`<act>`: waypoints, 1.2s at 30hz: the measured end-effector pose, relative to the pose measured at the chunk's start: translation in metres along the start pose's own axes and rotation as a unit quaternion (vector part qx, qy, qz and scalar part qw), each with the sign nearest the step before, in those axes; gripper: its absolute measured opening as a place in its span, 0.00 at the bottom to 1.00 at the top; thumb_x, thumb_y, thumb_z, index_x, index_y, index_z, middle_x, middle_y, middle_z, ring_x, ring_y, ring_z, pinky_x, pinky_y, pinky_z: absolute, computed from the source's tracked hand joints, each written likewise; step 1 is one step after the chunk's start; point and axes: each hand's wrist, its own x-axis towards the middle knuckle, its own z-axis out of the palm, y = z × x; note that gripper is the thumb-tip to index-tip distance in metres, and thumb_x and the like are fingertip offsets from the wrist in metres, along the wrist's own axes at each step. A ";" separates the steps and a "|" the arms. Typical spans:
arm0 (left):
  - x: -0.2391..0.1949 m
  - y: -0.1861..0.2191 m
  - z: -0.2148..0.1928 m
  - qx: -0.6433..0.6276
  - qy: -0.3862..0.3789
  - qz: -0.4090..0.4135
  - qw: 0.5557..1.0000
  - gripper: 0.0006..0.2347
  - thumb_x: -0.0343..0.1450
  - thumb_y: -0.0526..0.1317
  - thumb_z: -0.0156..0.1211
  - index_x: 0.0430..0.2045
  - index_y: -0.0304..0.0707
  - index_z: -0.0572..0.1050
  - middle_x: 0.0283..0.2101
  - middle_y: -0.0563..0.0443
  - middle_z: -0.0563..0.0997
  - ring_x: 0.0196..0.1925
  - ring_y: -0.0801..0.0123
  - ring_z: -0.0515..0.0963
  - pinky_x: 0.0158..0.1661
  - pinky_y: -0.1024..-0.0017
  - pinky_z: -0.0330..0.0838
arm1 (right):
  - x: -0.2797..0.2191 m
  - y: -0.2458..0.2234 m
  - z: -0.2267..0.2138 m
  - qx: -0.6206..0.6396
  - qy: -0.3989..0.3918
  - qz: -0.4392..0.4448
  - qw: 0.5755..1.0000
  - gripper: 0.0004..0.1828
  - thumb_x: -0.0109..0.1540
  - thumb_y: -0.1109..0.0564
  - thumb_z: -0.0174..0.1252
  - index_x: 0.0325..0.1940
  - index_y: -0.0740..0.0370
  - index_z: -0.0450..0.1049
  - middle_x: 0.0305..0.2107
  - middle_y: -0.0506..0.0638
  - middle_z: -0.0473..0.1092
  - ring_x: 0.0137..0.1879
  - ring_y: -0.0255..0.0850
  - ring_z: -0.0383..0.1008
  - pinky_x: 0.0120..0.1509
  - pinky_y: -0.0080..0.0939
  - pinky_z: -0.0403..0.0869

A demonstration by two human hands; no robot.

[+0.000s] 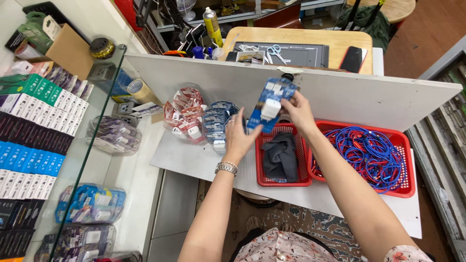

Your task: The person wipes small packaged electronics with a cloth and places them into clear plastic containers on a counter. They also wipe the glass display shelf and handle a red basket containing cables.

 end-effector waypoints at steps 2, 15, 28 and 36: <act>0.002 -0.025 -0.011 0.068 0.032 -0.052 0.996 0.20 0.74 0.49 0.53 0.57 0.39 0.74 0.59 0.44 0.77 0.65 0.50 0.71 0.66 0.50 0.56 | 0.017 -0.012 0.016 0.035 -0.026 -0.082 0.996 0.16 0.68 0.63 0.54 0.62 0.65 0.70 0.45 0.49 0.76 0.47 0.34 0.76 0.50 0.38 0.78; -0.036 -0.058 -0.027 -0.008 -0.005 0.026 1.000 0.06 0.65 0.32 0.60 0.33 0.36 0.80 0.41 0.42 0.80 0.54 0.51 0.75 0.72 0.50 0.49 | 0.040 0.002 0.102 -0.160 -0.082 -0.132 0.975 0.13 0.68 0.60 0.55 0.57 0.66 0.73 0.37 0.46 0.78 0.41 0.30 0.74 0.46 0.35 0.75; -0.040 -0.048 -0.025 0.004 0.054 -0.004 0.999 0.04 0.66 0.33 0.67 0.30 0.36 0.81 0.41 0.44 0.76 0.54 0.47 0.74 0.63 0.54 0.63 | -0.006 0.003 0.120 -0.262 -0.108 -0.047 0.958 0.15 0.65 0.59 0.58 0.55 0.65 0.74 0.33 0.52 0.79 0.38 0.37 0.80 0.44 0.39 0.79; -0.041 -0.049 -0.025 0.007 0.089 0.029 0.996 0.06 0.66 0.31 0.66 0.34 0.35 0.80 0.42 0.43 0.75 0.54 0.47 0.74 0.56 0.54 0.68 | 0.002 -0.016 0.107 -0.352 -0.139 -0.119 0.918 0.17 0.60 0.60 0.60 0.53 0.63 0.69 0.33 0.60 0.77 0.40 0.53 0.81 0.44 0.49 0.77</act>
